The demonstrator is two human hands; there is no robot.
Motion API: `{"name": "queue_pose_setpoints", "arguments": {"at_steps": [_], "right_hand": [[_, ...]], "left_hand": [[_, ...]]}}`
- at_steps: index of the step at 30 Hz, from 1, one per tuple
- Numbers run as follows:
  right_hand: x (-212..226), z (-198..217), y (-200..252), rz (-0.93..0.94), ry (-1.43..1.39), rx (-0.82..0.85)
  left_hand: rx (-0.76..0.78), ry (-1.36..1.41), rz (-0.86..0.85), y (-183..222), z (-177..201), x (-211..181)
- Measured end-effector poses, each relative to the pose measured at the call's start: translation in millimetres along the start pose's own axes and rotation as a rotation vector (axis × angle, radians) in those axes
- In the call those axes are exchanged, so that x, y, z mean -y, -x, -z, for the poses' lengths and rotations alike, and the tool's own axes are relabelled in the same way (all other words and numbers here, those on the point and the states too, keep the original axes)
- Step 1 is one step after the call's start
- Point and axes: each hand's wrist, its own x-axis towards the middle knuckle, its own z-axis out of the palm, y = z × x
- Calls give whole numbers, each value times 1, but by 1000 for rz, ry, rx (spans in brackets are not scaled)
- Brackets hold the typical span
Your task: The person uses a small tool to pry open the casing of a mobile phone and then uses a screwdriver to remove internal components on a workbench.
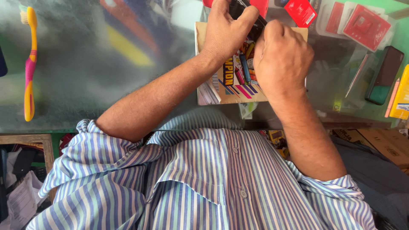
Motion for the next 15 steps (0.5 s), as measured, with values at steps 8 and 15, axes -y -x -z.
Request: {"name": "queue_pose_setpoints", "arguments": {"at_steps": [8, 15], "right_hand": [[-21, 27, -21, 0, -219, 100], [-43, 41, -50, -63, -444, 463]], "left_hand": [[45, 78, -38, 3, 3, 10], [175, 199, 50, 3, 16, 15]]}}
